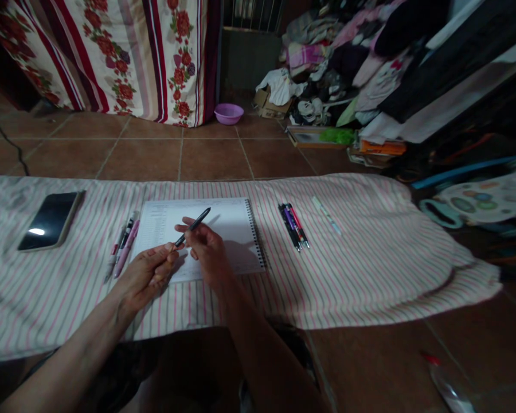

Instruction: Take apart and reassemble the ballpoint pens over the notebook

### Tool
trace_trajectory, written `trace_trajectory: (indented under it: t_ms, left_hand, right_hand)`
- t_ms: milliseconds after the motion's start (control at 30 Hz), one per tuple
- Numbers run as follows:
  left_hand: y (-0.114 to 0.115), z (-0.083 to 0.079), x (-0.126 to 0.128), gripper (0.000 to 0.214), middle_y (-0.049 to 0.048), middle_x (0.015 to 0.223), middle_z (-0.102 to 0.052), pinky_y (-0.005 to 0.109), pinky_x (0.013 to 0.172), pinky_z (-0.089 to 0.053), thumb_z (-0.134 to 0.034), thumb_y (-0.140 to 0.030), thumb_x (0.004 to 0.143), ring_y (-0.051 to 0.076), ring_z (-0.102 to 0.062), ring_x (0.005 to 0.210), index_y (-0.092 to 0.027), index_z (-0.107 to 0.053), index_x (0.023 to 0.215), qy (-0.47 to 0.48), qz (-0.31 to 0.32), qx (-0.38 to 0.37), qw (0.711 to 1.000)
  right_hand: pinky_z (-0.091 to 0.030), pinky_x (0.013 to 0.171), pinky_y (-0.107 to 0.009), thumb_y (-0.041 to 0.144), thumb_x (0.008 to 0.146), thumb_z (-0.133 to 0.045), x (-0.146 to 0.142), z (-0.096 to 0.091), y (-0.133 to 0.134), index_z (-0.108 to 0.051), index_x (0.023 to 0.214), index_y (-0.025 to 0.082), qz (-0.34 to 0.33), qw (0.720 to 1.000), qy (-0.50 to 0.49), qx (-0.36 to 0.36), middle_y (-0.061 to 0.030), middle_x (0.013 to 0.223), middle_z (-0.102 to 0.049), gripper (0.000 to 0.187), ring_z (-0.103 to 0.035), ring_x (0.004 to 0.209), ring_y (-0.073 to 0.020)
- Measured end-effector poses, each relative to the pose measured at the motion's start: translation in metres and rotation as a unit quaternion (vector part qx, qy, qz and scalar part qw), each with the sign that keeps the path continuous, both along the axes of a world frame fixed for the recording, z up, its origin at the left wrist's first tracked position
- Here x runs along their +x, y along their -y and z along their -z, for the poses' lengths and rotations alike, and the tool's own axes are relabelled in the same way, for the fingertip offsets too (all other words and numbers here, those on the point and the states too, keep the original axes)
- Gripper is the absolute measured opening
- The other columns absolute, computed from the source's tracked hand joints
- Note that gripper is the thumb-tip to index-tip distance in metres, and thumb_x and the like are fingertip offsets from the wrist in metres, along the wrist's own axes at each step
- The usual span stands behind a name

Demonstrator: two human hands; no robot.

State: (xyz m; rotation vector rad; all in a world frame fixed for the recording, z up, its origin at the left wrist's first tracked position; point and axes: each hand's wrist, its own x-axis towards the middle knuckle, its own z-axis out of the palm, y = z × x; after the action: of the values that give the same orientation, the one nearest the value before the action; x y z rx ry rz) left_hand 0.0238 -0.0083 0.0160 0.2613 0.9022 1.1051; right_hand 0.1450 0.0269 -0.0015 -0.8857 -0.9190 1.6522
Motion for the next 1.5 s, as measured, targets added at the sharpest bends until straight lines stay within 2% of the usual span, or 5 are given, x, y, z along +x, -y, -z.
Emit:
trace_trajectory:
  t_ms: [267, 667, 933, 1200, 1500]
  left_hand:
    - [0.004, 0.004, 0.008, 0.017, -0.0016, 0.051, -0.05, 0.012, 0.031, -0.02, -0.068, -0.022, 0.068, 0.0, -0.029, 0.036, -0.009, -0.059, 0.065, -0.071, -0.013, 0.053, 0.996]
    - [-0.001, 0.0, 0.004, 0.016, -0.0018, 0.051, -0.05, 0.011, 0.028, -0.016, -0.071, -0.018, 0.063, 0.001, -0.029, 0.037, -0.008, -0.059, 0.066, -0.049, -0.026, 0.023, 0.998]
    - [0.004, 0.002, 0.009, 0.022, -0.003, 0.051, -0.05, 0.011, 0.033, -0.019, -0.066, -0.022, 0.07, 0.0, -0.031, 0.036, -0.01, -0.06, 0.087, -0.078, -0.027, 0.084, 0.993]
    - [0.004, 0.003, 0.011, 0.013, -0.001, 0.055, -0.055, 0.011, 0.031, -0.019, -0.063, -0.023, 0.074, 0.001, -0.032, 0.034, -0.012, -0.055, 0.077, -0.067, -0.031, 0.099, 0.992]
    - [0.0, 0.001, 0.0, 0.02, 0.0143, 0.073, -0.062, 0.016, 0.051, -0.048, -0.04, -0.008, 0.084, 0.012, -0.059, 0.064, -0.004, -0.059, 0.086, 0.039, -0.018, 0.01, 0.999]
  right_hand:
    - [-0.034, 0.05, -0.022, 0.034, 0.061, -0.07, -0.006, 0.007, 0.0, -0.054, 0.069, 0.018, 0.106, 0.987, 0.119, 0.007, 0.007, 0.054, -0.052, 0.023, -0.043, 0.049, -0.0067]
    - [-0.026, 0.04, -0.02, 0.034, 0.071, -0.062, -0.003, 0.0, 0.002, -0.06, 0.098, 0.021, 0.021, 1.0, -0.006, -0.008, -0.0055, 0.101, -0.065, 0.03, -0.048, 0.058, -0.0071]
    - [-0.035, 0.047, -0.021, 0.032, 0.062, -0.069, -0.006, 0.003, 0.001, -0.06, 0.072, 0.018, 0.094, 0.991, 0.099, 0.006, 0.0051, 0.056, -0.055, 0.019, -0.043, 0.048, -0.0064]
    - [-0.031, 0.044, -0.021, 0.035, 0.065, -0.066, -0.01, 0.003, 0.003, -0.052, 0.068, 0.019, 0.119, 0.986, 0.118, 0.005, 0.0089, 0.047, -0.044, 0.022, -0.037, 0.042, -0.006]
    - [-0.039, 0.05, -0.022, 0.034, 0.065, -0.067, -0.003, 0.002, -0.002, -0.059, 0.073, 0.016, 0.113, 0.99, 0.086, -0.014, 0.004, 0.057, -0.056, 0.021, -0.047, 0.048, -0.0069]
